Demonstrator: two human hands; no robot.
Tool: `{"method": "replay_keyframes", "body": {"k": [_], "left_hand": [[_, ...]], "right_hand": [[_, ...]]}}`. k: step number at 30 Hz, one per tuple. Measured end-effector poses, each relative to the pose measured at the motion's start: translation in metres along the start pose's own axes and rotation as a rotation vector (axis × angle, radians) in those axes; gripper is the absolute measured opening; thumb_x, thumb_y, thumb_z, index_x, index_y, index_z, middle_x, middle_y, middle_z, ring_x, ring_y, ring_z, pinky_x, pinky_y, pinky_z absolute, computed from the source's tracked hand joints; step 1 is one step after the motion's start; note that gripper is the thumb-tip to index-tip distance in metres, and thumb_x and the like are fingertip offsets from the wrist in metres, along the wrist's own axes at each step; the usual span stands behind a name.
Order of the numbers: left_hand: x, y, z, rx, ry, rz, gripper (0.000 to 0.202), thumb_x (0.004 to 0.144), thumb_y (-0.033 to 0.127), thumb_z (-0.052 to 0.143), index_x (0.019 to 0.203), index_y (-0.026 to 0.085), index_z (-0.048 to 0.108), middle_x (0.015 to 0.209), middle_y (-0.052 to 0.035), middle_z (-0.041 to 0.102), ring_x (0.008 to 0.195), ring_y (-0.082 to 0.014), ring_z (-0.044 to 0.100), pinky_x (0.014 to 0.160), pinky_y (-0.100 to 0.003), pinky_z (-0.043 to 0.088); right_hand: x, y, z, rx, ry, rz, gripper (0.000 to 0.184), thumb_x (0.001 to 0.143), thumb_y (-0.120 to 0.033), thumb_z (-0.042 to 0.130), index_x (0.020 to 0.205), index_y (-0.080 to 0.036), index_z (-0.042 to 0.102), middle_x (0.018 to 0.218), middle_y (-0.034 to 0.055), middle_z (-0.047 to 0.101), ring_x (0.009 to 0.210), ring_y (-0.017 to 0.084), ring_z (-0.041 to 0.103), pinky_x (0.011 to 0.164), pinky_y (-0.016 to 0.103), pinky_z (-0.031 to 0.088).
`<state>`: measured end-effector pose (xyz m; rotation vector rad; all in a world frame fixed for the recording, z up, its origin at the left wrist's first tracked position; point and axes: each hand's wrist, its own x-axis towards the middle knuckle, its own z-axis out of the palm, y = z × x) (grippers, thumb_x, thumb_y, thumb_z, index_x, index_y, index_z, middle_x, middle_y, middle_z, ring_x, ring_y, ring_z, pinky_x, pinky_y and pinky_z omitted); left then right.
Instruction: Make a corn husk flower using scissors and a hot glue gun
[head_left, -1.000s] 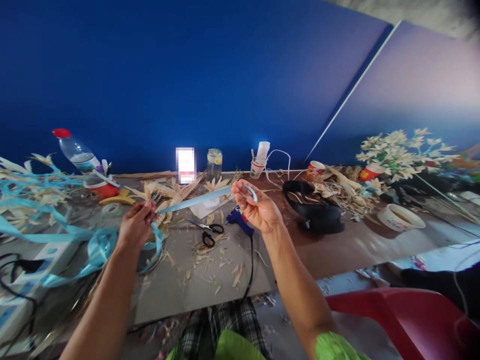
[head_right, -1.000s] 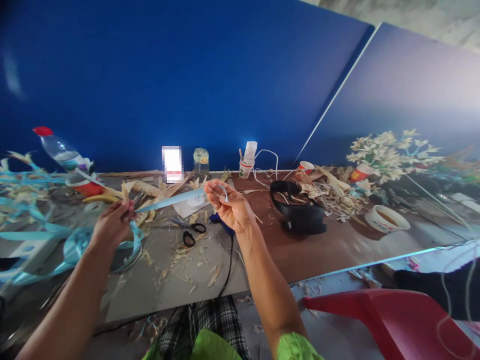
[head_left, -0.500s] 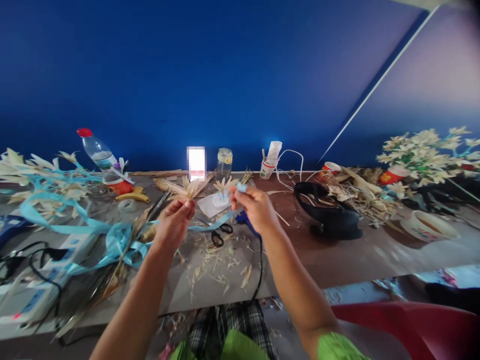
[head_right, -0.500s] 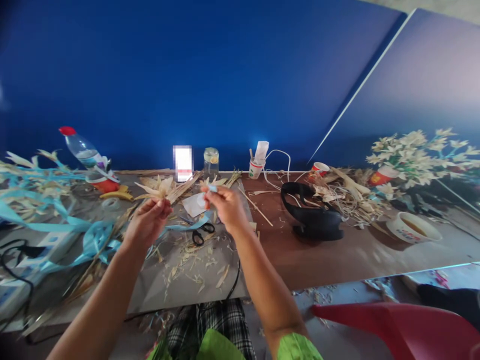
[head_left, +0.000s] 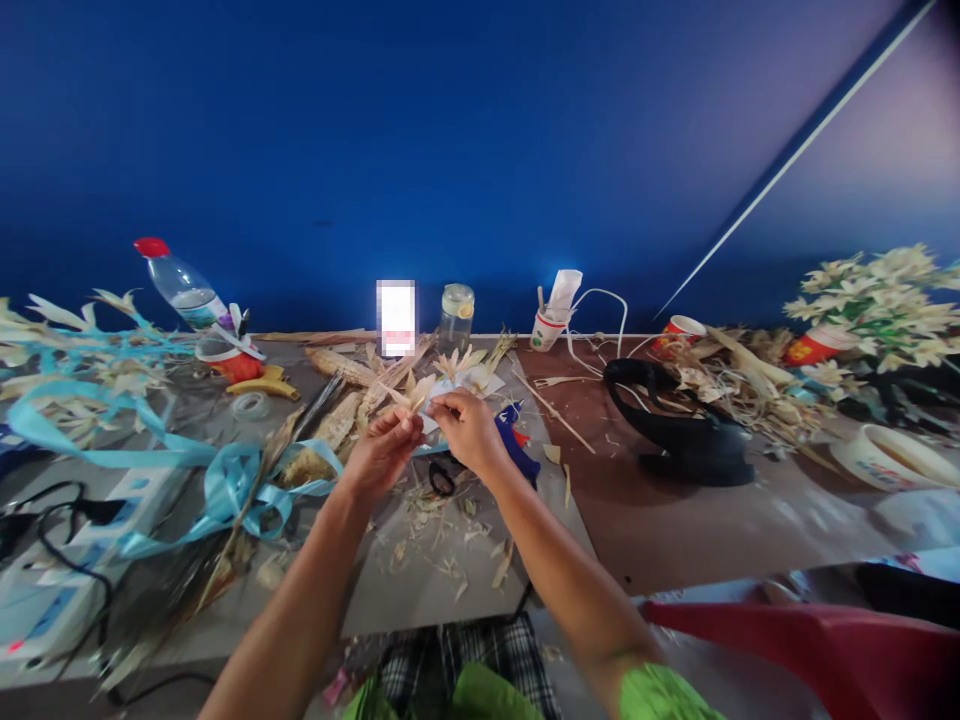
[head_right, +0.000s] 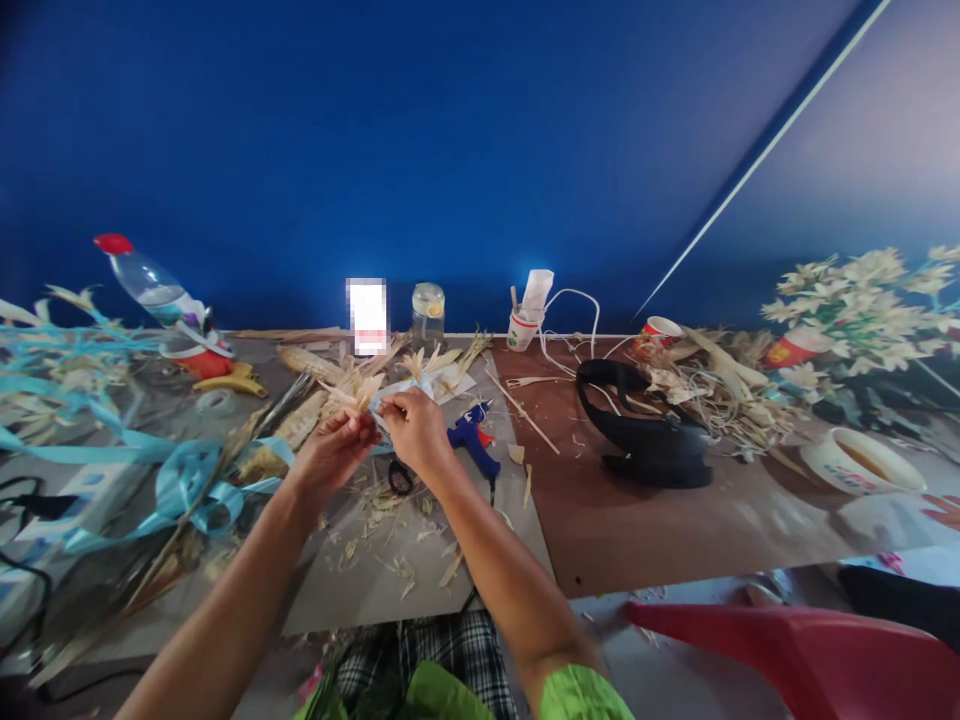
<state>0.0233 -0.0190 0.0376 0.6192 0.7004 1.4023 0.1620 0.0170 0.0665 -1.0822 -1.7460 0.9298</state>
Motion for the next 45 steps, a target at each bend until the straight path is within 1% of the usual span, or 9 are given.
{"method": "replay_keyframes", "body": {"k": [5, 10, 15, 19, 24, 26, 28, 37, 45], "left_hand": [[0.000, -0.005, -0.001, -0.017, -0.019, -0.034, 0.024, 0.057, 0.025, 0.082, 0.064, 0.013, 0.062, 0.060, 0.0014, 0.056, 0.060, -0.0079, 0.053, 0.066, -0.024, 0.047], [-0.002, -0.005, -0.003, -0.019, -0.003, -0.057, 0.026, 0.056, 0.025, 0.083, 0.063, 0.013, 0.062, 0.060, 0.0017, 0.056, 0.060, -0.0073, 0.053, 0.066, -0.023, 0.047], [0.000, -0.008, -0.010, -0.016, -0.002, -0.077, 0.025, 0.055, 0.023, 0.083, 0.065, 0.012, 0.063, 0.060, 0.0017, 0.057, 0.058, -0.0068, 0.054, 0.065, -0.022, 0.049], [0.002, -0.009, -0.013, -0.020, 0.010, -0.082, 0.025, 0.056, 0.023, 0.083, 0.069, 0.012, 0.063, 0.060, 0.0018, 0.057, 0.056, -0.0064, 0.054, 0.066, -0.022, 0.050], [0.003, -0.008, -0.016, -0.005, -0.019, -0.103, 0.029, 0.056, 0.022, 0.083, 0.075, 0.013, 0.062, 0.059, 0.0023, 0.057, 0.054, -0.0065, 0.054, 0.064, -0.023, 0.051], [0.003, -0.008, -0.016, -0.006, -0.010, -0.100, 0.029, 0.056, 0.022, 0.083, 0.073, 0.013, 0.061, 0.058, 0.0021, 0.057, 0.053, -0.0067, 0.054, 0.065, -0.024, 0.051], [0.003, -0.008, -0.016, -0.003, -0.004, -0.102, 0.028, 0.055, 0.022, 0.083, 0.071, 0.013, 0.062, 0.056, 0.0020, 0.058, 0.053, -0.0070, 0.055, 0.066, -0.025, 0.052], [0.006, -0.013, -0.017, 0.052, -0.004, -0.012, 0.021, 0.056, 0.021, 0.081, 0.069, 0.015, 0.066, 0.062, 0.0009, 0.062, 0.055, -0.0074, 0.055, 0.059, -0.021, 0.044], [0.008, -0.013, -0.016, 0.103, 0.035, 0.030, 0.019, 0.057, 0.021, 0.080, 0.064, 0.015, 0.063, 0.057, 0.0024, 0.058, 0.053, -0.0072, 0.051, 0.056, -0.021, 0.037]], "right_hand": [[0.001, 0.008, 0.004, 0.159, -0.109, 0.092, 0.017, 0.076, -0.028, 0.055, 0.065, -0.017, 0.061, 0.065, -0.0001, 0.059, 0.066, 0.013, 0.053, 0.066, 0.023, 0.040], [0.001, 0.009, 0.000, 0.199, -0.111, 0.116, 0.021, 0.074, -0.031, 0.056, 0.060, -0.016, 0.057, 0.059, -0.0019, 0.053, 0.061, 0.011, 0.048, 0.061, 0.022, 0.038], [0.000, 0.003, -0.001, 0.201, -0.145, 0.094, 0.015, 0.072, -0.027, 0.055, 0.063, -0.016, 0.061, 0.063, -0.0005, 0.060, 0.063, 0.012, 0.051, 0.064, 0.023, 0.039], [-0.001, 0.002, -0.001, 0.227, -0.175, 0.128, 0.015, 0.070, -0.028, 0.057, 0.068, -0.016, 0.066, 0.066, 0.0004, 0.063, 0.065, 0.013, 0.053, 0.065, 0.024, 0.040], [-0.001, 0.011, 0.001, 0.387, -0.218, 0.231, 0.021, 0.067, -0.034, 0.062, 0.072, -0.014, 0.067, 0.054, -0.0033, 0.052, 0.051, 0.008, 0.041, 0.051, 0.021, 0.032], [-0.001, 0.013, 0.002, 0.433, -0.233, 0.274, 0.022, 0.065, -0.034, 0.063, 0.073, -0.015, 0.067, 0.052, -0.0044, 0.049, 0.048, 0.006, 0.037, 0.048, 0.020, 0.029], [-0.001, 0.013, 0.002, 0.452, -0.236, 0.292, 0.021, 0.063, -0.034, 0.064, 0.071, -0.015, 0.067, 0.053, -0.0045, 0.050, 0.049, 0.006, 0.038, 0.048, 0.020, 0.029], [-0.002, 0.010, 0.000, 0.313, -0.206, 0.232, 0.015, 0.066, -0.029, 0.062, 0.069, -0.015, 0.067, 0.059, -0.0027, 0.059, 0.058, 0.009, 0.049, 0.057, 0.022, 0.037], [-0.001, 0.012, -0.001, 0.162, -0.184, 0.176, 0.015, 0.070, -0.028, 0.061, 0.073, -0.014, 0.068, 0.070, 0.0012, 0.067, 0.067, 0.013, 0.057, 0.067, 0.024, 0.042]]}}
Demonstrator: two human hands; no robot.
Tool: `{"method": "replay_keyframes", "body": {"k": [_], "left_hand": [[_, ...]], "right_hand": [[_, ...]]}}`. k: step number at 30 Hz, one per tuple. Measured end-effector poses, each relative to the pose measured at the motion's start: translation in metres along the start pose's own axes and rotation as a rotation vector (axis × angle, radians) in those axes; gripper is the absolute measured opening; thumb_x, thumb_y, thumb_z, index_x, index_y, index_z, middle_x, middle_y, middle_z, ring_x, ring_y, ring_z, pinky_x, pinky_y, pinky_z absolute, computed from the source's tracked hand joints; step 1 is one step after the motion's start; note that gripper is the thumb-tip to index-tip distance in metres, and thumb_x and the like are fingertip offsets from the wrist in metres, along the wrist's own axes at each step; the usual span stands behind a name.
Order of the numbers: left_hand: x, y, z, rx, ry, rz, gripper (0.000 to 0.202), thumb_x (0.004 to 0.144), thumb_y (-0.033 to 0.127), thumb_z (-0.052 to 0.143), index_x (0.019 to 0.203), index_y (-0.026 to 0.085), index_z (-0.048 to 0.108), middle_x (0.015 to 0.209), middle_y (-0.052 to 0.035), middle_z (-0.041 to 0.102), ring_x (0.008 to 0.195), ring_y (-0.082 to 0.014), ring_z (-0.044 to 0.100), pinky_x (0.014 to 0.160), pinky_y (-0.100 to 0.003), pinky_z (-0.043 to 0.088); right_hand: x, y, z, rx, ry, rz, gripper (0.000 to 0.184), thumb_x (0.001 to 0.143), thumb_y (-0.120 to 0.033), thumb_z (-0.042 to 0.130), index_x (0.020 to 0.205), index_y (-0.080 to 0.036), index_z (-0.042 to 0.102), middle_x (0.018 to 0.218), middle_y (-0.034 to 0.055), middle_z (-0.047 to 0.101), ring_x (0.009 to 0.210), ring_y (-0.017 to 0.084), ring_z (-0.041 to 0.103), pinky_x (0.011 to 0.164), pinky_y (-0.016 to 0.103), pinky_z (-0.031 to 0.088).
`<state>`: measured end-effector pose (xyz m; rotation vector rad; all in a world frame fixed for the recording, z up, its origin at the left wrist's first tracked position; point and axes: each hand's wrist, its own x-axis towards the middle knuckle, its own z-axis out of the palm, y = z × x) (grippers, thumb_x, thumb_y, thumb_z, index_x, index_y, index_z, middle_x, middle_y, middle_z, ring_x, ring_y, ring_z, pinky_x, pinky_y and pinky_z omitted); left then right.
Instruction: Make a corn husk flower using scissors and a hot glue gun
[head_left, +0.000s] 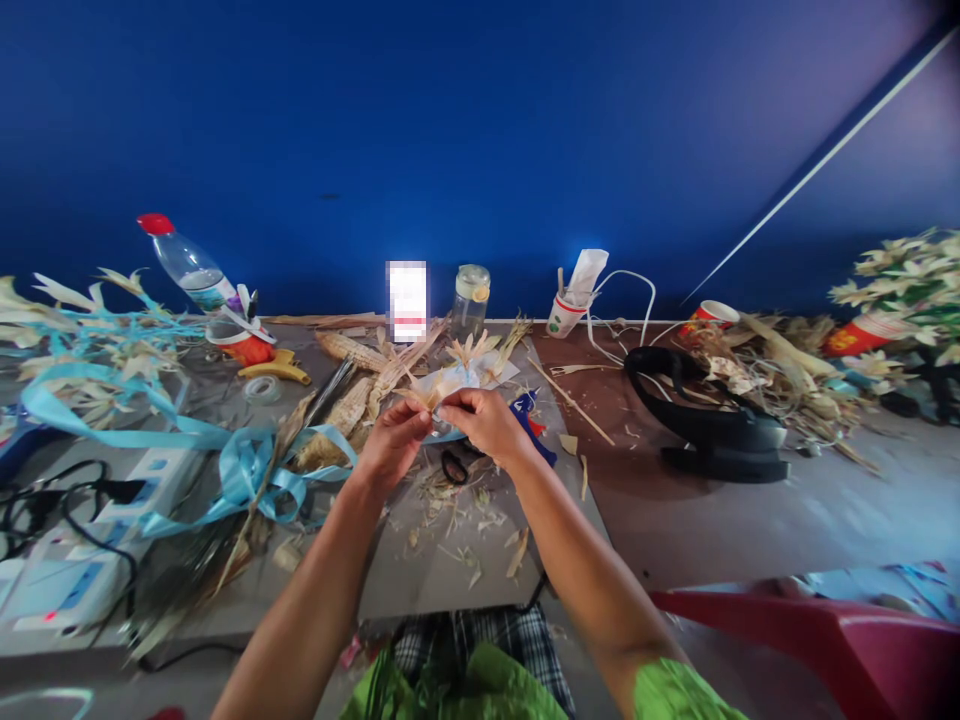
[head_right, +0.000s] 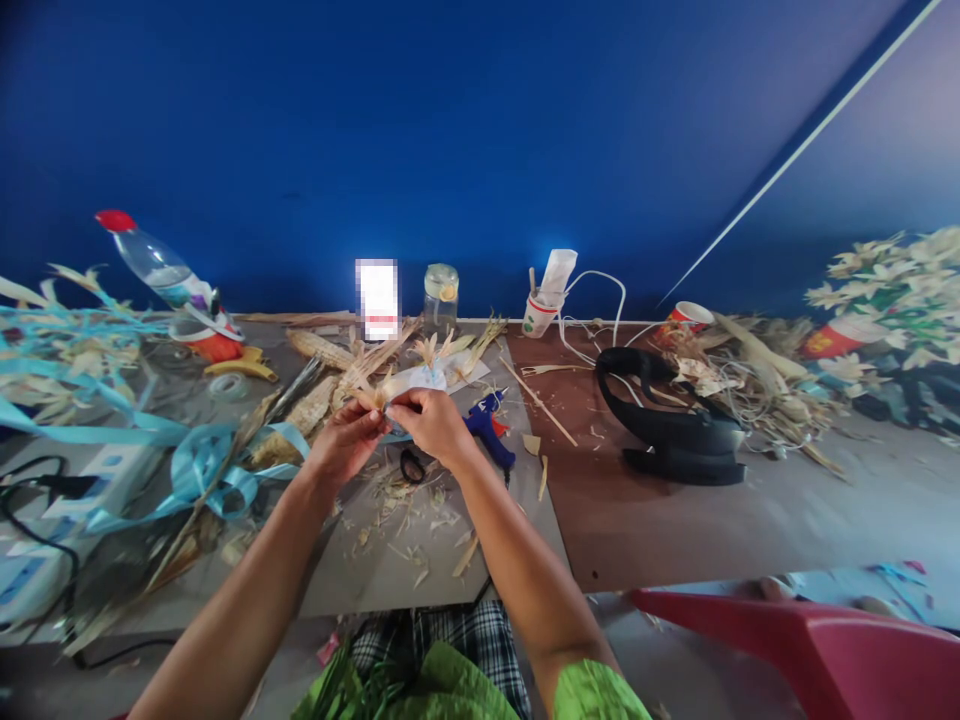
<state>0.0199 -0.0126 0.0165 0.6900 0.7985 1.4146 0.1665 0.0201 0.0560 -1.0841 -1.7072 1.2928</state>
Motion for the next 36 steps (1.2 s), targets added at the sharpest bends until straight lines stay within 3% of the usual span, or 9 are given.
{"method": "replay_keyframes", "body": {"k": [9, 13, 15, 18, 21, 28, 36], "left_hand": [[0.000, -0.002, -0.001, 0.015, 0.044, 0.020, 0.021, 0.058, 0.021, 0.080, 0.066, 0.014, 0.061, 0.057, 0.0029, 0.056, 0.052, -0.0066, 0.048, 0.055, -0.021, 0.034], [0.001, -0.001, -0.001, 0.023, 0.072, 0.032, 0.022, 0.059, 0.023, 0.079, 0.064, 0.014, 0.061, 0.053, 0.0034, 0.053, 0.050, -0.0061, 0.046, 0.053, -0.020, 0.033], [0.001, 0.000, -0.001, 0.022, 0.085, 0.030, 0.023, 0.057, 0.024, 0.080, 0.063, 0.014, 0.060, 0.053, 0.0033, 0.053, 0.050, -0.0059, 0.046, 0.053, -0.020, 0.033], [0.001, 0.003, 0.000, 0.006, 0.110, 0.016, 0.027, 0.053, 0.024, 0.082, 0.062, 0.013, 0.060, 0.054, 0.0032, 0.053, 0.050, -0.0062, 0.047, 0.052, -0.020, 0.035], [0.000, 0.003, 0.002, -0.015, 0.135, 0.005, 0.027, 0.051, 0.023, 0.083, 0.063, 0.013, 0.061, 0.055, 0.0031, 0.054, 0.050, -0.0060, 0.048, 0.052, -0.020, 0.036], [0.000, 0.001, 0.001, -0.005, 0.132, 0.013, 0.024, 0.053, 0.022, 0.081, 0.062, 0.013, 0.060, 0.056, 0.0035, 0.053, 0.048, -0.0050, 0.047, 0.049, -0.019, 0.036], [0.001, -0.004, -0.002, 0.006, 0.140, 0.001, 0.023, 0.054, 0.020, 0.080, 0.063, 0.013, 0.060, 0.053, 0.0032, 0.054, 0.046, -0.0039, 0.043, 0.048, -0.018, 0.034]], "right_hand": [[-0.002, -0.001, -0.010, 0.025, -0.020, 0.081, 0.017, 0.071, -0.030, 0.061, 0.075, -0.014, 0.064, 0.044, -0.0063, 0.048, 0.042, 0.008, 0.044, 0.046, 0.020, 0.034], [-0.001, 0.002, -0.013, 0.022, -0.065, 0.134, 0.013, 0.074, -0.025, 0.057, 0.077, -0.014, 0.062, 0.044, -0.0066, 0.050, 0.038, 0.007, 0.044, 0.045, 0.020, 0.036], [0.000, 0.004, -0.017, -0.061, -0.067, 0.105, 0.014, 0.076, -0.025, 0.056, 0.080, -0.015, 0.064, 0.050, -0.0035, 0.057, 0.045, 0.010, 0.052, 0.051, 0.022, 0.042], [-0.001, 0.005, -0.028, -0.239, 0.006, -0.010, 0.018, 0.079, -0.027, 0.056, 0.086, -0.015, 0.066, 0.077, 0.0040, 0.070, 0.070, 0.015, 0.064, 0.067, 0.025, 0.048], [-0.009, 0.005, -0.046, -0.377, 0.078, -0.035, 0.021, 0.082, -0.027, 0.053, 0.095, -0.017, 0.067, 0.092, 0.0066, 0.071, 0.084, 0.017, 0.065, 0.077, 0.027, 0.048], [-0.040, 0.021, -0.085, -0.791, 0.221, 0.192, 0.022, 0.084, -0.031, 0.053, 0.096, -0.019, 0.067, 0.094, 0.0077, 0.071, 0.091, 0.019, 0.065, 0.081, 0.029, 0.046], [-0.040, 0.035, -0.074, -1.126, 0.040, 0.363, 0.040, 0.078, -0.044, 0.058, 0.105, -0.014, 0.063, 0.115, 0.0168, 0.057, 0.101, 0.027, 0.060, 0.082, 0.033, 0.045]]}}
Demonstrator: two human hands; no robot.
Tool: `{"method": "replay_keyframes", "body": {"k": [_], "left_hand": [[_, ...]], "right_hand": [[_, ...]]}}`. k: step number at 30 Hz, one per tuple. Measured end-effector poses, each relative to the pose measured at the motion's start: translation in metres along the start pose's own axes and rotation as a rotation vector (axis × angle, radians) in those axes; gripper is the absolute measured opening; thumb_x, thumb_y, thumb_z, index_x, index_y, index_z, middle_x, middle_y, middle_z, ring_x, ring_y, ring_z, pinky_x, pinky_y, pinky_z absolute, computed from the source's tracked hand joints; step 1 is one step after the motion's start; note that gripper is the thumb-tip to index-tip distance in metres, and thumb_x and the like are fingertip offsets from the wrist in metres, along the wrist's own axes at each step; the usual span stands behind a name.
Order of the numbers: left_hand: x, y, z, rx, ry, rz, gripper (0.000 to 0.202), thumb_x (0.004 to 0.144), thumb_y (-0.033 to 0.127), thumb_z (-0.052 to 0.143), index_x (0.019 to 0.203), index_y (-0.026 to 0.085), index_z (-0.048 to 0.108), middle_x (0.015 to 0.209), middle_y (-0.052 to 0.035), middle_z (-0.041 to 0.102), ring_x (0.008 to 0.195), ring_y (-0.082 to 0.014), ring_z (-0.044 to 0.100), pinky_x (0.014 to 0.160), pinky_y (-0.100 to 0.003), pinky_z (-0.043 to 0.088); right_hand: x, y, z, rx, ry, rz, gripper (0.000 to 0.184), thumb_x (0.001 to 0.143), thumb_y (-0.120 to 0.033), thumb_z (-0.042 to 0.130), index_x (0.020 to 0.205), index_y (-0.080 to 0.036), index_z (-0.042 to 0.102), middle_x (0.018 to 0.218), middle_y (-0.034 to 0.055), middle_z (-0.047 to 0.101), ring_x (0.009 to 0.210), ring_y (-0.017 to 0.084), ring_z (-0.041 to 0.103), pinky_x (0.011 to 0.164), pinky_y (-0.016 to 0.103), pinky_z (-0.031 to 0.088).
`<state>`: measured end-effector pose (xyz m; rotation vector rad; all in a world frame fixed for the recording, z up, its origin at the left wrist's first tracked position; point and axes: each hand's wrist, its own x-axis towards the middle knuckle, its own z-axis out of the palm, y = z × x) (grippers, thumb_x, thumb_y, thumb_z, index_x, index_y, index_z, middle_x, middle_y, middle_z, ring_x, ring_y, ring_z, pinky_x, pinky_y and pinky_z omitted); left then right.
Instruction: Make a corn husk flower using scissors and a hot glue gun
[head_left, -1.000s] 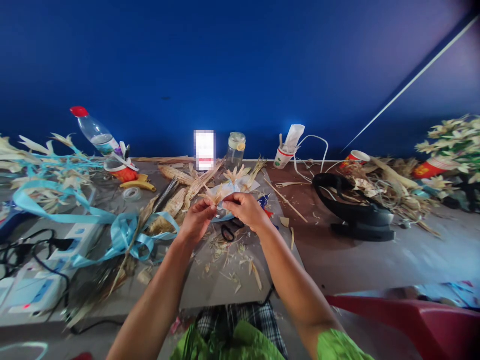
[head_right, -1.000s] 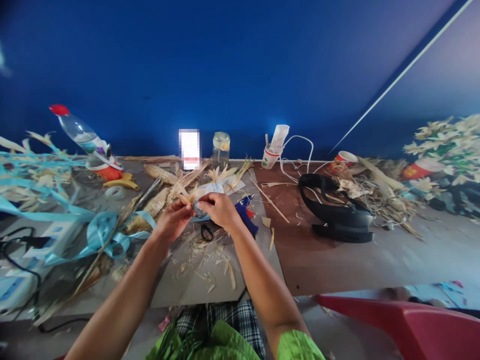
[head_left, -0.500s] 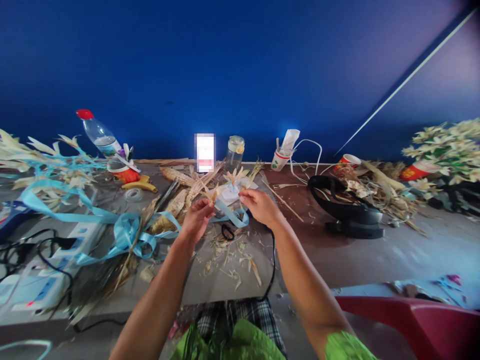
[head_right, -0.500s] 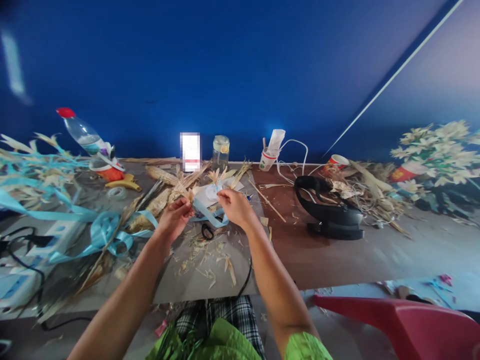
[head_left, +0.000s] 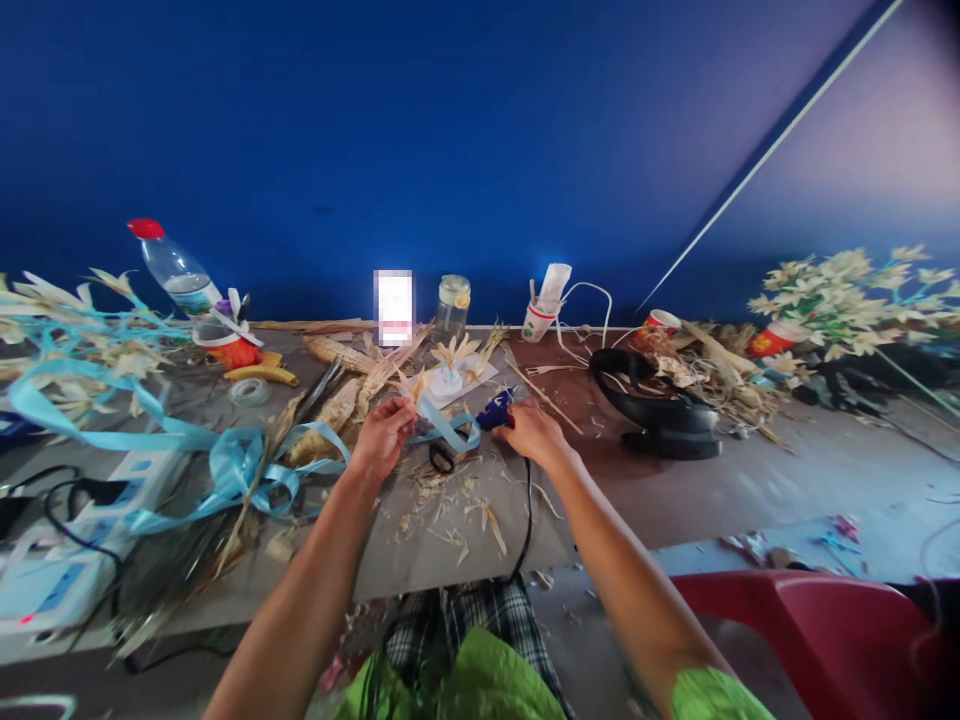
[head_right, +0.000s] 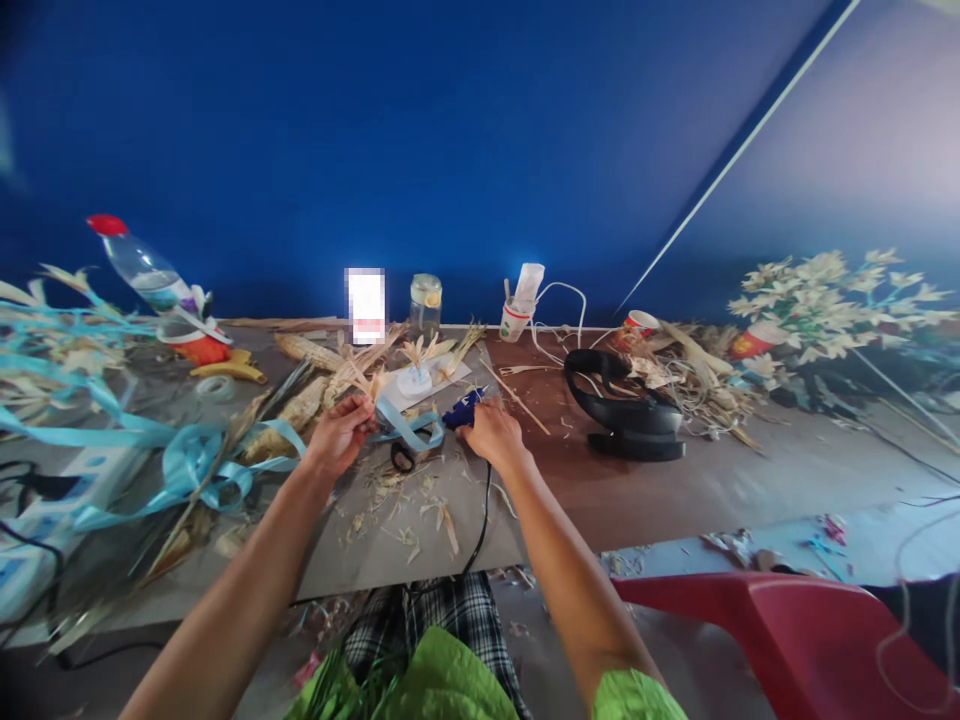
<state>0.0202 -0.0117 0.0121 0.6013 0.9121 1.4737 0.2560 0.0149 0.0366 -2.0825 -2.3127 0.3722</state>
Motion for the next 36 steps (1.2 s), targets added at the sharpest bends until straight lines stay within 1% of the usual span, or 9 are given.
{"method": "replay_keyframes", "body": {"k": [8, 14, 16, 18, 21, 23, 27, 31, 36], "left_hand": [[0.001, 0.002, 0.000, 0.012, 0.025, 0.020, 0.024, 0.053, 0.022, 0.079, 0.059, 0.013, 0.059, 0.051, 0.0029, 0.053, 0.043, -0.0025, 0.039, 0.046, -0.018, 0.031], [0.002, 0.002, -0.001, -0.016, 0.093, -0.002, 0.026, 0.051, 0.023, 0.081, 0.063, 0.013, 0.060, 0.051, 0.0032, 0.054, 0.043, -0.0032, 0.039, 0.046, -0.018, 0.033], [0.002, 0.002, -0.001, -0.016, 0.080, -0.007, 0.026, 0.052, 0.024, 0.080, 0.063, 0.013, 0.060, 0.051, 0.0033, 0.053, 0.043, -0.0033, 0.039, 0.046, -0.019, 0.033], [0.003, 0.002, -0.002, -0.009, 0.055, -0.007, 0.025, 0.053, 0.024, 0.080, 0.063, 0.013, 0.059, 0.051, 0.0034, 0.052, 0.043, -0.0038, 0.040, 0.046, -0.019, 0.033], [0.002, 0.002, -0.003, -0.012, 0.036, 0.010, 0.024, 0.055, 0.024, 0.079, 0.064, 0.014, 0.059, 0.052, 0.0038, 0.051, 0.044, -0.0043, 0.041, 0.047, -0.019, 0.033], [0.002, 0.002, -0.005, -0.015, 0.027, 0.021, 0.023, 0.055, 0.023, 0.078, 0.065, 0.014, 0.060, 0.053, 0.0043, 0.051, 0.044, -0.0040, 0.040, 0.048, -0.019, 0.034], [0.002, 0.003, -0.006, 0.004, -0.001, 0.023, 0.021, 0.058, 0.022, 0.076, 0.066, 0.014, 0.059, 0.053, 0.0047, 0.050, 0.045, -0.0033, 0.038, 0.050, -0.019, 0.033], [0.002, 0.004, -0.006, 0.010, 0.014, 0.024, 0.020, 0.060, 0.023, 0.075, 0.066, 0.014, 0.058, 0.052, 0.0050, 0.049, 0.044, -0.0033, 0.037, 0.051, -0.019, 0.033], [0.001, 0.006, -0.005, 0.024, 0.043, 0.025, 0.020, 0.061, 0.022, 0.075, 0.065, 0.014, 0.058, 0.052, 0.0043, 0.050, 0.045, -0.0039, 0.039, 0.051, -0.020, 0.034]], "right_hand": [[0.005, 0.002, 0.013, -0.013, -0.035, 0.061, 0.043, 0.076, -0.043, 0.059, 0.107, -0.014, 0.062, 0.114, 0.0180, 0.059, 0.100, 0.027, 0.061, 0.080, 0.032, 0.045], [0.008, 0.024, 0.007, 0.192, 0.082, 0.029, 0.029, 0.075, -0.041, 0.055, 0.085, -0.015, 0.066, 0.085, 0.0107, 0.067, 0.087, 0.024, 0.063, 0.072, 0.031, 0.044], [0.006, 0.034, 0.001, 0.417, 0.155, 0.023, 0.030, 0.073, -0.043, 0.057, 0.079, -0.015, 0.065, 0.074, 0.0074, 0.065, 0.075, 0.022, 0.062, 0.066, 0.030, 0.044], [0.002, 0.039, -0.006, 0.808, 0.186, 0.021, 0.036, 0.072, -0.049, 0.057, 0.082, -0.014, 0.064, 0.070, 0.0056, 0.063, 0.065, 0.019, 0.059, 0.060, 0.029, 0.044], [-0.009, 0.035, -0.017, 1.406, 0.177, -0.091, 0.046, 0.075, -0.055, 0.049, 0.097, -0.016, 0.061, 0.090, 0.0083, 0.064, 0.059, 0.013, 0.055, 0.057, 0.029, 0.045], [-0.017, 0.024, -0.021, 1.566, 0.144, -0.200, 0.045, 0.075, -0.054, 0.050, 0.100, -0.018, 0.060, 0.099, 0.0083, 0.062, 0.053, 0.008, 0.047, 0.055, 0.027, 0.043], [-0.028, -0.004, -0.017, 1.575, -0.028, -0.320, 0.036, 0.066, -0.042, 0.067, 0.093, -0.018, 0.061, 0.094, 0.0052, 0.060, 0.046, 0.003, 0.036, 0.048, 0.024, 0.036], [-0.026, -0.026, -0.001, 1.492, -0.148, -0.352, 0.035, 0.067, -0.040, 0.070, 0.092, -0.017, 0.062, 0.082, 0.0033, 0.061, 0.053, 0.007, 0.045, 0.051, 0.024, 0.036], [-0.021, -0.040, 0.011, 1.306, -0.136, -0.366, 0.036, 0.071, -0.047, 0.065, 0.089, -0.016, 0.065, 0.080, 0.0035, 0.064, 0.069, 0.013, 0.055, 0.066, 0.027, 0.044]]}}
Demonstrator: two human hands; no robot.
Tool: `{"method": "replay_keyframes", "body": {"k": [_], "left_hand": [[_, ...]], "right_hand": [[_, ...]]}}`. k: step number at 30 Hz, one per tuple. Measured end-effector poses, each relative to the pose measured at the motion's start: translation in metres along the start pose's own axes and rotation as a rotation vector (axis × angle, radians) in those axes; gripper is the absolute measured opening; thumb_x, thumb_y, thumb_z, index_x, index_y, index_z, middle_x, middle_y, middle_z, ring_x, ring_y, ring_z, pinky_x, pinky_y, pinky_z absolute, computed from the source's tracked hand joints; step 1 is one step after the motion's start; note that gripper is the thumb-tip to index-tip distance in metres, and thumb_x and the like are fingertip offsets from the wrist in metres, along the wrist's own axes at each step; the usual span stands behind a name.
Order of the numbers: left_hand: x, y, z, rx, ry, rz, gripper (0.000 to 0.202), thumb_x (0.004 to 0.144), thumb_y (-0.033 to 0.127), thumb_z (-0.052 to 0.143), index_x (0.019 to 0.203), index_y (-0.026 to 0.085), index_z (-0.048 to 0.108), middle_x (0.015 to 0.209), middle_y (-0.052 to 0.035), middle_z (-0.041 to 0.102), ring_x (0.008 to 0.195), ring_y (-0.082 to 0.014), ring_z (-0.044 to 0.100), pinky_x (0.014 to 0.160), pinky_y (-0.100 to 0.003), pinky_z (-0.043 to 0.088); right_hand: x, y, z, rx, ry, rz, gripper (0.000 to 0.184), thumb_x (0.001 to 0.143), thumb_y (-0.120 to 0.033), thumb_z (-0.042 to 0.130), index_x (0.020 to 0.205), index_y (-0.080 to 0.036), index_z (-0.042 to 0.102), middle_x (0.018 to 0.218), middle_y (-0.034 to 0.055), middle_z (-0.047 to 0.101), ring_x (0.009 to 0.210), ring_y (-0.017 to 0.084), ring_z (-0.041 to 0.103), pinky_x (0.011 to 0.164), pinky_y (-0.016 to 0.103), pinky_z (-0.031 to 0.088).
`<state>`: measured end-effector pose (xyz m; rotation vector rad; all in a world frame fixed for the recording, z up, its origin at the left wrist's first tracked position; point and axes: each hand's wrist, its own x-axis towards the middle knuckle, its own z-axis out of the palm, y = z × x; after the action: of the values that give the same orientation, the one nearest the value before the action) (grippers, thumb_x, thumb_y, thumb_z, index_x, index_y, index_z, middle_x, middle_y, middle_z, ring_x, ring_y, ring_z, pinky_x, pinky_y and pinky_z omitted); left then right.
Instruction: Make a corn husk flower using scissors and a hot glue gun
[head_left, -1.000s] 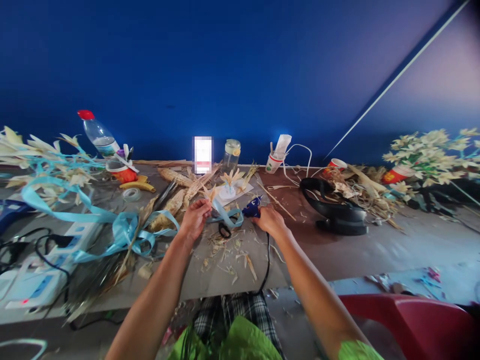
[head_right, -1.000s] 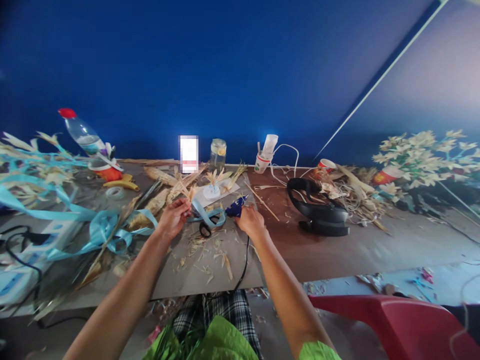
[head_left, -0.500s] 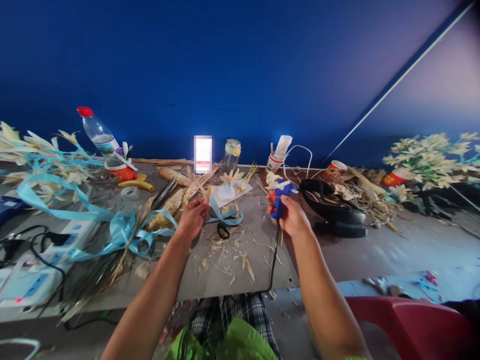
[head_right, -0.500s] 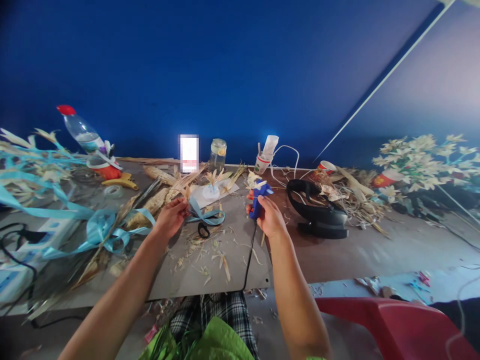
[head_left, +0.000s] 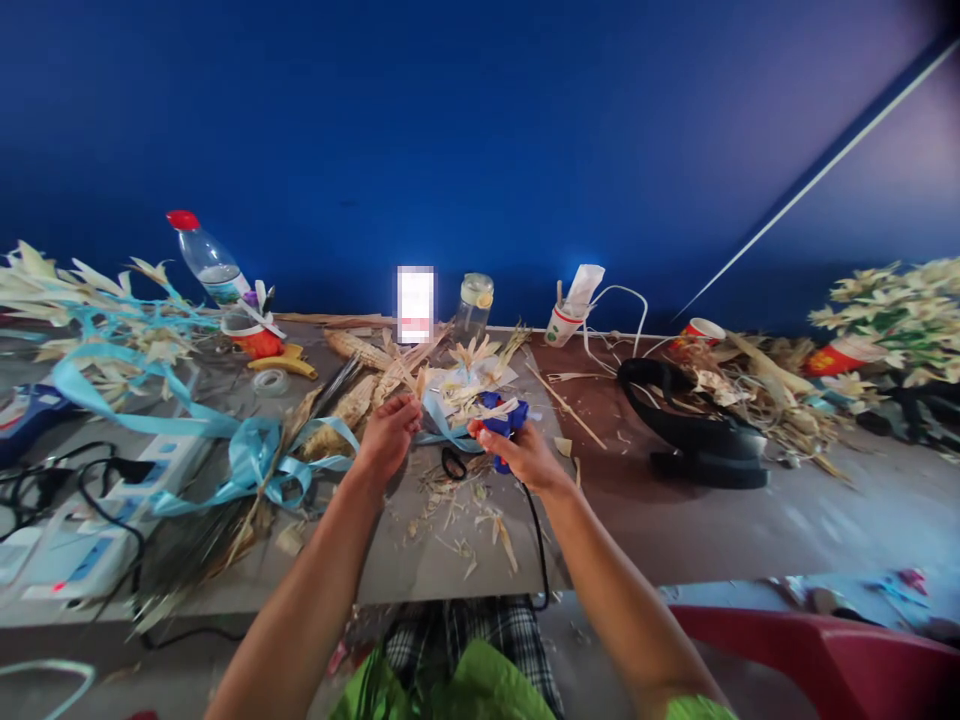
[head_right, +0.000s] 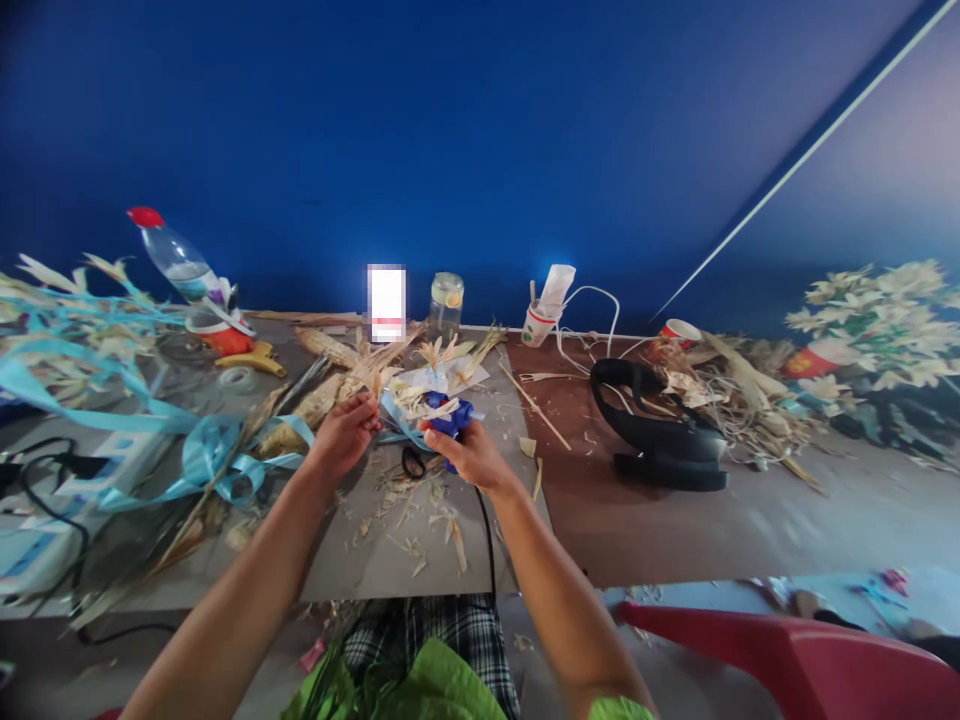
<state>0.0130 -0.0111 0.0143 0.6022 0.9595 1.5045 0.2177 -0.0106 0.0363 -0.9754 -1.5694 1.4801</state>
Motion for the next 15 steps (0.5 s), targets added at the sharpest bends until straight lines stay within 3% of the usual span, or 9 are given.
{"method": "replay_keyframes", "body": {"k": [4, 15], "left_hand": [[0.000, 0.001, -0.001, -0.012, -0.001, -0.005, 0.020, 0.060, 0.023, 0.076, 0.066, 0.014, 0.058, 0.054, 0.0039, 0.051, 0.046, -0.0040, 0.040, 0.051, -0.019, 0.036], [-0.002, 0.002, 0.003, 0.002, 0.013, -0.042, 0.021, 0.058, 0.022, 0.078, 0.064, 0.013, 0.060, 0.053, 0.0043, 0.050, 0.045, -0.0036, 0.041, 0.051, -0.019, 0.038]], "right_hand": [[0.002, 0.007, 0.002, -0.109, -0.023, -0.041, 0.031, 0.075, -0.046, 0.060, 0.085, -0.017, 0.063, 0.082, 0.0033, 0.063, 0.076, 0.015, 0.056, 0.074, 0.029, 0.045], [0.005, 0.006, 0.003, -0.290, -0.093, -0.169, 0.029, 0.082, -0.043, 0.051, 0.069, -0.017, 0.054, 0.066, -0.0014, 0.049, 0.064, 0.011, 0.043, 0.065, 0.024, 0.040]]}}
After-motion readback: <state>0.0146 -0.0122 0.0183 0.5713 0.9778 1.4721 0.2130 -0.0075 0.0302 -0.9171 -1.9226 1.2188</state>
